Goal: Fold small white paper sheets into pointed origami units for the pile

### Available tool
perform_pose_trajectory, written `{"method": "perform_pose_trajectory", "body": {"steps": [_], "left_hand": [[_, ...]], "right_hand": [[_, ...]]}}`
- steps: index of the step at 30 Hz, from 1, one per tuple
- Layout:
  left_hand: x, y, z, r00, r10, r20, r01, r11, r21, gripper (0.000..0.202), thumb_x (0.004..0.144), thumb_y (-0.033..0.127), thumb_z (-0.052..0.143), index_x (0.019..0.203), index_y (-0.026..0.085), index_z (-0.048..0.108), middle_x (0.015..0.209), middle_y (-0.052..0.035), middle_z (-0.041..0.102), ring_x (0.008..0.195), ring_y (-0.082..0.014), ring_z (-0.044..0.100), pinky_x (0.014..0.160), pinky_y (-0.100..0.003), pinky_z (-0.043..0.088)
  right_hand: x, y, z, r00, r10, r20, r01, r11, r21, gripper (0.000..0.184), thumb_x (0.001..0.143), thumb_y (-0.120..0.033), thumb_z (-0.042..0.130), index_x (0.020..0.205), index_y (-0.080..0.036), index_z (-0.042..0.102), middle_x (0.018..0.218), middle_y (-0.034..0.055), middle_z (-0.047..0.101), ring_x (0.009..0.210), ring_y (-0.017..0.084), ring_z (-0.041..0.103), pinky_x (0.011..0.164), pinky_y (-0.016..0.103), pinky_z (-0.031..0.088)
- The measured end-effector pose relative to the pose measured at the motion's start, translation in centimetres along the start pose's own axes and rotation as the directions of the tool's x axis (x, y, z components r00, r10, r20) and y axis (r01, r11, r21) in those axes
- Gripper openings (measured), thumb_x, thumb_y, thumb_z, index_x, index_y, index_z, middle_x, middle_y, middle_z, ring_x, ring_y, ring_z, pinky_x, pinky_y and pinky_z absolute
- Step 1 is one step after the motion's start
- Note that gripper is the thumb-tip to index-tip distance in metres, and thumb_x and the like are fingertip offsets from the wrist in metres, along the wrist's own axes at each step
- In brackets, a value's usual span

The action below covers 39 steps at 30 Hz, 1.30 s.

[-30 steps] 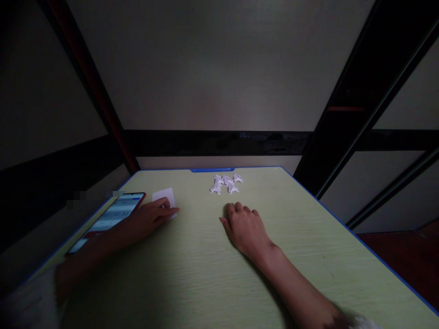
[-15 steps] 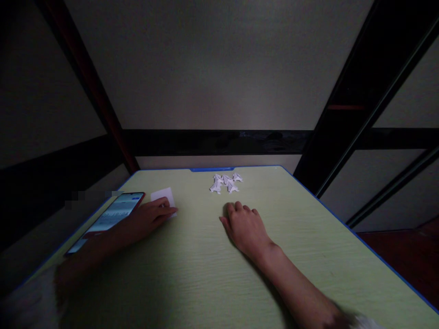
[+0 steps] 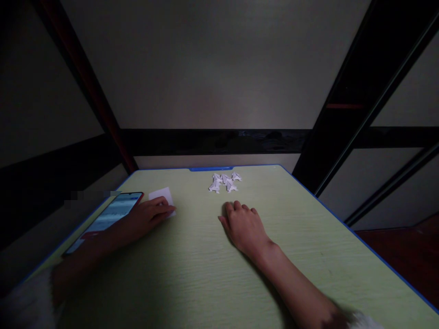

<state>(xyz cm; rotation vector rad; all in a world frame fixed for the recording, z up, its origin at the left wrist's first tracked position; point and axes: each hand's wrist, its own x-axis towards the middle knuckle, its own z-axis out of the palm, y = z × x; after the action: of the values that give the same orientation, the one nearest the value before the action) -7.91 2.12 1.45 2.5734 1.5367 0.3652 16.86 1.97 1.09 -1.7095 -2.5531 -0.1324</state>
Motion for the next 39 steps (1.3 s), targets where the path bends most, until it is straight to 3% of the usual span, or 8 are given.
{"method": "perform_pose_trajectory", "body": {"steps": [9, 14, 39], "left_hand": [[-0.08, -0.3, 0.15, 0.999, -0.032, -0.013, 0.031, 0.999, -0.044, 0.024, 0.08, 0.03, 0.034, 0.089, 0.02, 0.054, 0.088, -0.0023, 0.054, 0.079, -0.0155, 0.051, 0.072, -0.029, 0.038], [-0.01, -0.03, 0.01, 0.999, -0.049, -0.021, 0.048, 0.998, -0.041, 0.018, 0.078, 0.026, 0.037, 0.085, 0.018, 0.052, 0.084, -0.0018, 0.055, 0.074, -0.0146, 0.051, 0.075, -0.03, 0.037], [-0.03, 0.34, 0.15, 0.997, -0.052, -0.065, 0.053, 0.999, 0.005, 0.019, 0.079, 0.021, 0.032, 0.085, 0.018, 0.05, 0.087, -0.0029, 0.055, 0.079, -0.0151, 0.05, 0.075, -0.027, 0.037]], "right_hand": [[0.07, -0.04, 0.03, 1.0, 0.0, 0.015, 0.0, 1.0, 0.0, 0.031, 0.085, -0.037, 0.025, 0.096, -0.016, 0.045, 0.087, 0.0095, 0.055, 0.076, 0.021, 0.054, 0.064, 0.032, 0.036], [0.05, -0.02, 0.06, 1.0, 0.003, 0.004, -0.003, 1.0, -0.001, 0.031, 0.084, -0.037, 0.026, 0.094, -0.016, 0.046, 0.087, 0.0096, 0.055, 0.076, 0.021, 0.054, 0.064, 0.032, 0.036], [0.03, 0.06, 0.16, 1.0, -0.007, -0.011, 0.007, 1.0, -0.003, 0.031, 0.084, -0.037, 0.026, 0.096, -0.016, 0.046, 0.086, 0.0094, 0.055, 0.074, 0.021, 0.055, 0.063, 0.031, 0.035]]}}
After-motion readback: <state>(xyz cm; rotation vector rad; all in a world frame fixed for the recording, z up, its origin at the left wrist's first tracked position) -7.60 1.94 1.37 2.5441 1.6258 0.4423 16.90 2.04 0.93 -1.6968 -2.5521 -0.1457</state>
